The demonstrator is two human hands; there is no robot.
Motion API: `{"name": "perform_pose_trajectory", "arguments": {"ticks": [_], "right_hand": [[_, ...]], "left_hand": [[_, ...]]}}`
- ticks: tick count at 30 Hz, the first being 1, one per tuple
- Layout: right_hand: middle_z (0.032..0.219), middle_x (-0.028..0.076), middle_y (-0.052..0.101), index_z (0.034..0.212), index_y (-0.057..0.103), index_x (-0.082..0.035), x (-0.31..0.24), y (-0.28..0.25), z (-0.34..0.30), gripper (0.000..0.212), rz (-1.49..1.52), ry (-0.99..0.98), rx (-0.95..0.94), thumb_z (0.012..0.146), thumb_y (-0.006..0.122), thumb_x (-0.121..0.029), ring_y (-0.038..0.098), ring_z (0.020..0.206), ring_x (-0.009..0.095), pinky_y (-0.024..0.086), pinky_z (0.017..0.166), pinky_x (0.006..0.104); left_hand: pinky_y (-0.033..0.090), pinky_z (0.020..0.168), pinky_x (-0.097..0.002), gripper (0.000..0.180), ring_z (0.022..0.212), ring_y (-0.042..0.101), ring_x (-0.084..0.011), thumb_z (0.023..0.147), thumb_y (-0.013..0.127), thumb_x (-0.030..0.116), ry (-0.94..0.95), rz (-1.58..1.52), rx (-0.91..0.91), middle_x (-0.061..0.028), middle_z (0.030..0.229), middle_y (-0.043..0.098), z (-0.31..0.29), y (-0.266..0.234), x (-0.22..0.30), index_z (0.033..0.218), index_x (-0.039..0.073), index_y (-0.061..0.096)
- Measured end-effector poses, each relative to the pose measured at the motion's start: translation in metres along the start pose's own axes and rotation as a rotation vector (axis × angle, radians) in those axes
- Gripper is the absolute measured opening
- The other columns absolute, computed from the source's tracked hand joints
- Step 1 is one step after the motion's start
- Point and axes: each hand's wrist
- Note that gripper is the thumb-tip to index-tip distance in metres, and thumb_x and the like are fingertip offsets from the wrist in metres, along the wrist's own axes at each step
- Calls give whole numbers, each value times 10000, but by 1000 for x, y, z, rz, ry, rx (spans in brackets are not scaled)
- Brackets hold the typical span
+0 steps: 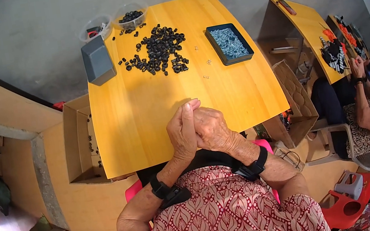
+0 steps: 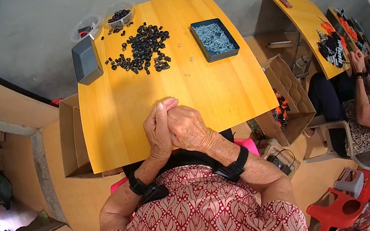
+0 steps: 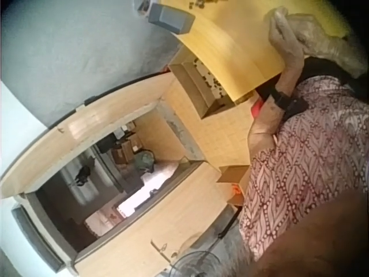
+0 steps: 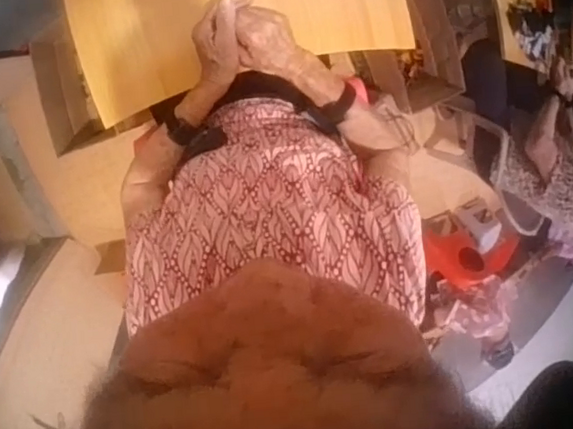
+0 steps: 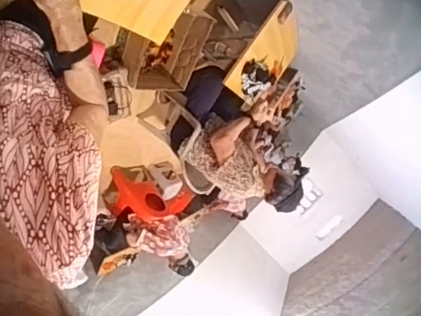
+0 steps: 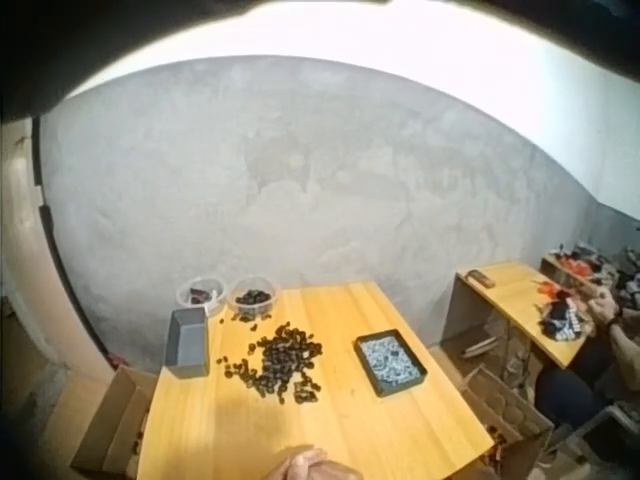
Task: The person assembles small hardware components by inserting metal pins into plastic grommets by hand.
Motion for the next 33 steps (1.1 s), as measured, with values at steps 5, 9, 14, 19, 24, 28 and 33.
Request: {"name": "perform_pose_trajectory", "arguments": {"ticks": [5,9,14,19,24,28,33], "right_hand": [[728,142,582,788,604,8,-2,-3,-1,137,-5,18,0,715,698,-61,617,670,314,509,598,394],[704,118,574,725,575,-29,-7,-24,13,218,-14,72,164,775,757,-138,594,616,300,493,562,382],[645,99,549,707,564,-41,-3,-49,12,249,-120,113,136,772,776,-155,576,586,285,469,540,370],[634,94,532,697,556,-46,0,-51,12,257,-164,75,158,765,782,-149,563,570,280,462,530,376],[664,82,520,733,557,-57,-1,-43,19,241,-195,-21,75,762,773,-158,560,605,272,459,557,370],[690,75,506,792,575,-60,-7,-28,30,210,-186,-116,0,771,757,-162,558,645,270,462,592,375],[728,80,554,901,634,-50,-19,-20,50,179,-128,-147,-7,792,742,-142,580,668,267,472,605,380]], "left_hand": [[476,938,-320,413,997,645,-227,1040,433,269,27,-12,9,-181,1032,699,2,0,-6,1101,-85,638],[448,971,-307,396,1030,627,-194,1051,431,276,-51,-161,1,-153,1049,698,9,-9,4,1161,-59,612],[443,970,-292,370,1035,621,-160,1048,449,262,-86,-79,-73,-132,1079,690,9,-26,16,1164,-52,608],[454,935,-261,302,1004,623,-130,1022,517,214,-143,-122,-171,-100,1057,688,5,-31,27,1142,-42,624],[477,930,-257,240,1007,620,-120,969,598,118,-97,-45,-290,-71,1076,674,8,-43,23,1165,-17,630],[503,843,-222,212,937,621,-81,908,660,35,-101,-23,-236,-40,1020,679,9,-58,30,1112,-24,658],[519,842,-243,202,908,648,-120,927,638,49,-143,-52,-84,-47,996,682,12,-95,50,1115,-18,667]]}}
Point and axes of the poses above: each hand's wrist, its own z-axis towards the middle knuckle, its own y-axis out of the palm, x = y × z
